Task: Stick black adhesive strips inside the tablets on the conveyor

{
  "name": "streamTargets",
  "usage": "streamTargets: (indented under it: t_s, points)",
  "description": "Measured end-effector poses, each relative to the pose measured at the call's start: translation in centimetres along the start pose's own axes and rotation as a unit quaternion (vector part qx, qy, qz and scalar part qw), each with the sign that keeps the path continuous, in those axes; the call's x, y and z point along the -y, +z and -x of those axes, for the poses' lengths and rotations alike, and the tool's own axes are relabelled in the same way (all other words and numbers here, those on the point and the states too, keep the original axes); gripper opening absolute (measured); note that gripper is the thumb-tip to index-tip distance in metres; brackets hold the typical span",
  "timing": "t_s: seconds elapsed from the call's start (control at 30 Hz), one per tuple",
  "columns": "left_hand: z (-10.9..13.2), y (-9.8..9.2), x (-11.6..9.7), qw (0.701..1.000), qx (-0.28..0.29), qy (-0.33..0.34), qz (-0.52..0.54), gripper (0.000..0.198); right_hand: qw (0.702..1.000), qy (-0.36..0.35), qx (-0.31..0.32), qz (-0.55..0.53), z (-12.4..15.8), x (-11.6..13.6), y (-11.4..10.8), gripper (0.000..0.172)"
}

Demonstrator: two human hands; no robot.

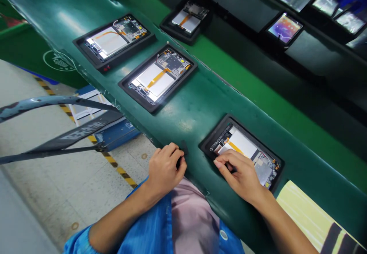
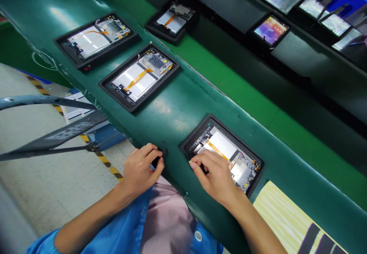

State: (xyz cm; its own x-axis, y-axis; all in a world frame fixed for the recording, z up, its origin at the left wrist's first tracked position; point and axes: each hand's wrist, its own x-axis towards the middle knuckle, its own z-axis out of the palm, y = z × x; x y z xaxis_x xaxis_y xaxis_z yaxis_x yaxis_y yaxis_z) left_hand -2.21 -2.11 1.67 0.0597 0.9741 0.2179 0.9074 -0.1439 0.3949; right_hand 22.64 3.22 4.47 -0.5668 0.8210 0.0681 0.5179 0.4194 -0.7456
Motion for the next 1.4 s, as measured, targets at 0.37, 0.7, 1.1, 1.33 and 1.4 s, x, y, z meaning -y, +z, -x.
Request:
streamTargets:
  t_s: [0.37,0.7,1.1,1.33,1.4]
  points:
    - [-0.6,-1.5,-0.5,0.977,0.108,-0.110,0.145,0.011,1.000,-0.022,-0.004,-0.010,-0.4,0.3,0.2,0.009]
    - [-0.6,-3.4,-0.3,0.820,0.261,-0.221,0.458,0.015,0.997,-0.005,0.016,-0.079,-0.7,2.0,0.8,0.009]
    - [-1.3,-3.3,-1.9,0.859,0.269,-0.071,0.430,0.014,0.979,0.080,0.115,-0.148,-2.0,3.2,0.7,0.005]
    - [-1.7,-2.8,-2.2,0.864,0.271,-0.053,0.421,0.013,0.985,0.037,0.113,-0.128,-1.6,3.4,0.3,0.010]
    - [-1.8,-2.8,-2.4,0.865,0.274,-0.056,0.416,0.012,0.991,0.004,0.093,-0.095,-1.6,3.5,0.2,0.010]
